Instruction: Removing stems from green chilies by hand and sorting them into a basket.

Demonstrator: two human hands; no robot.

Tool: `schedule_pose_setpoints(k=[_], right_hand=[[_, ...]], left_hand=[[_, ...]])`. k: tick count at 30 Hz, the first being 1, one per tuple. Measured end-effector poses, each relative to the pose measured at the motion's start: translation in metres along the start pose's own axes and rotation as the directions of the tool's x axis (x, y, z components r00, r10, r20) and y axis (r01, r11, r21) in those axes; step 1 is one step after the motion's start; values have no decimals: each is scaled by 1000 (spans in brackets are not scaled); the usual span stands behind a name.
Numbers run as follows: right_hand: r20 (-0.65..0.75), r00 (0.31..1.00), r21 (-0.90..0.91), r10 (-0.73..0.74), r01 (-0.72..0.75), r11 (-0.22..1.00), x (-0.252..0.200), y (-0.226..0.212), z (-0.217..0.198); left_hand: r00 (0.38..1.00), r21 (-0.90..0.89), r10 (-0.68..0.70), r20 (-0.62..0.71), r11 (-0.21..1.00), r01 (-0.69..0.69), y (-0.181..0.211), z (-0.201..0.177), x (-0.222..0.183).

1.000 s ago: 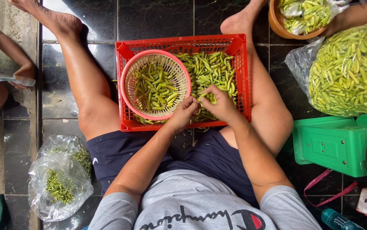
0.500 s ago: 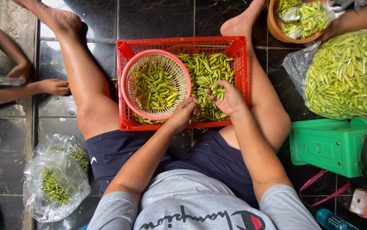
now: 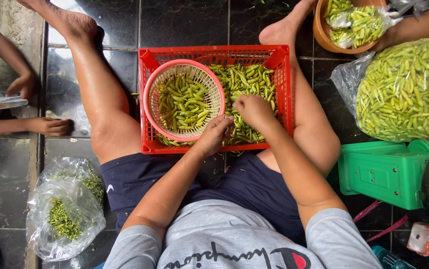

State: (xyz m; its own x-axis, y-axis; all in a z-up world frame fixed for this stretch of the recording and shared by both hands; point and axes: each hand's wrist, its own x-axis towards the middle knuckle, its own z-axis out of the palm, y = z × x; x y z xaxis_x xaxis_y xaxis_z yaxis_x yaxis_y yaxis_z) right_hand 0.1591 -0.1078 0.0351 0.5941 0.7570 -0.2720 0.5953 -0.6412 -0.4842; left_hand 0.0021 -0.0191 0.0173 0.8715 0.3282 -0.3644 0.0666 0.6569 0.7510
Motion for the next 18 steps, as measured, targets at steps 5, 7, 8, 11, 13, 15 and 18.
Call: schedule_pose_setpoints(k=[5,7,8,11,13,15,18], right_hand=[[-107,994,-373,-28,-14,928,14,52,69],[-154,986,-379,-67,4,925,14,55,68],[-138,989,-297,-49,5,955,12,54,61],[-33,999,-46,14,-16,999,-9,32,21],[63,997,117,42,-50,992,-25,16,0],[133,990,278,51,-86,957,-39,5,-9],[84,996,373,-32,-2,928,-51,3,-10]], left_hand=[[997,-14,-75,-27,997,75,1,-3,4],[995,-29,-92,-41,995,91,5,-4,4],[994,-45,-94,-62,995,92,6,-4,5],[988,-70,-89,-126,994,80,7,2,4],[982,-81,-80,-172,994,67,9,7,2],[989,0,-47,-138,999,47,11,10,2],[986,57,-71,-153,995,81,-10,-3,11]])
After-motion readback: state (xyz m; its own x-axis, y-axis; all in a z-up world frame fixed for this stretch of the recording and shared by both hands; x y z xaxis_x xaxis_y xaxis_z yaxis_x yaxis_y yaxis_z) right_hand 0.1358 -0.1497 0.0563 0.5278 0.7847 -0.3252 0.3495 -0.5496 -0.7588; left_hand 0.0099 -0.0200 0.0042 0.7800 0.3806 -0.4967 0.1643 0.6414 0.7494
